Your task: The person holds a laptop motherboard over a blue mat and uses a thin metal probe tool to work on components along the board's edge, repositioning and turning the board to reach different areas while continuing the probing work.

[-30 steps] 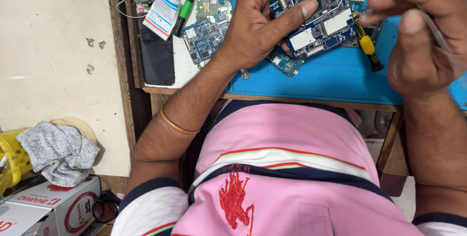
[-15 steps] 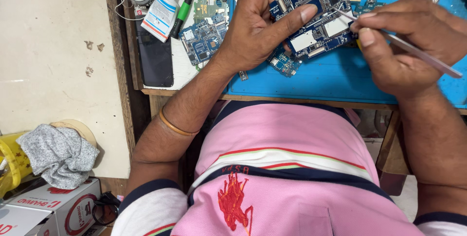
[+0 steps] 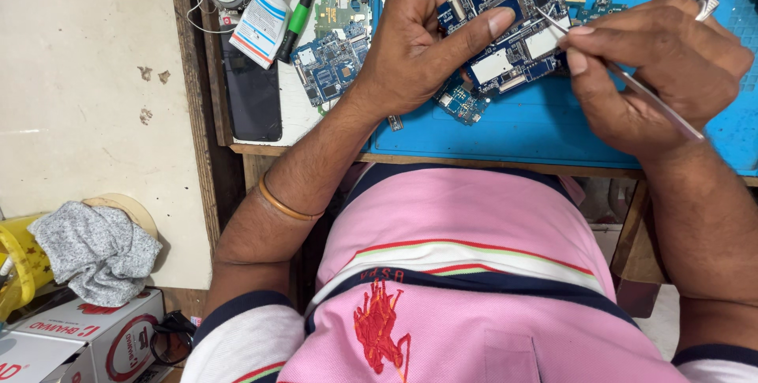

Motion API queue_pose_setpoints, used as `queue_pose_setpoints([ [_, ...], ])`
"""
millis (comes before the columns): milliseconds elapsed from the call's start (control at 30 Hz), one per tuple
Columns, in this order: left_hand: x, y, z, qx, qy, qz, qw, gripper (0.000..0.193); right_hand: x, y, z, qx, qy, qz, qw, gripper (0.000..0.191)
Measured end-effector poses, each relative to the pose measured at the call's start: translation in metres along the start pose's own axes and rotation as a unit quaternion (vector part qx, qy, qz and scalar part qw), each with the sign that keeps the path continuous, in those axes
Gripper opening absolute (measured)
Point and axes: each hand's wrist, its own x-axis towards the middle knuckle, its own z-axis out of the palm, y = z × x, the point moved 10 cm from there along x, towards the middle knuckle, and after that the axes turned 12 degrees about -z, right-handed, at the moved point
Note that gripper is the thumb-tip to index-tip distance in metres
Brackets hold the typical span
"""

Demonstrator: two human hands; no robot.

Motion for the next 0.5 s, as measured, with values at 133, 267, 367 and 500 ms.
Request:
queue_pose_setpoints([
  [133, 0.003, -0.006, -0.003, 0.002, 0.019, -0.051, 0.999, 0.059, 0.003, -0.004, 0.003, -0.046, -0.028, 0.003, 0.999, 0.01],
  [267, 0.002, 0.006, 0.0, 0.033, 0.013, -0.006, 0.999, 0.053, -0.009, 0.013, 0.003, 0.064, -0.017, 0.088, 0.994, 0.005],
  [367, 0.0, 0.005, 0.002, 0.019, -0.001, -0.017, 1.0, 0.053, -0.022, 0.025, 0.004, 0.137, -0.005, 0.136, 0.981, 0.008],
  [500, -0.001, 0.008, 0.004, 0.012, -0.014, -0.006, 1.0, 0.05, -0.035, 0.036, 0.007, 0.196, 0.013, 0.176, 0.965, 0.009],
])
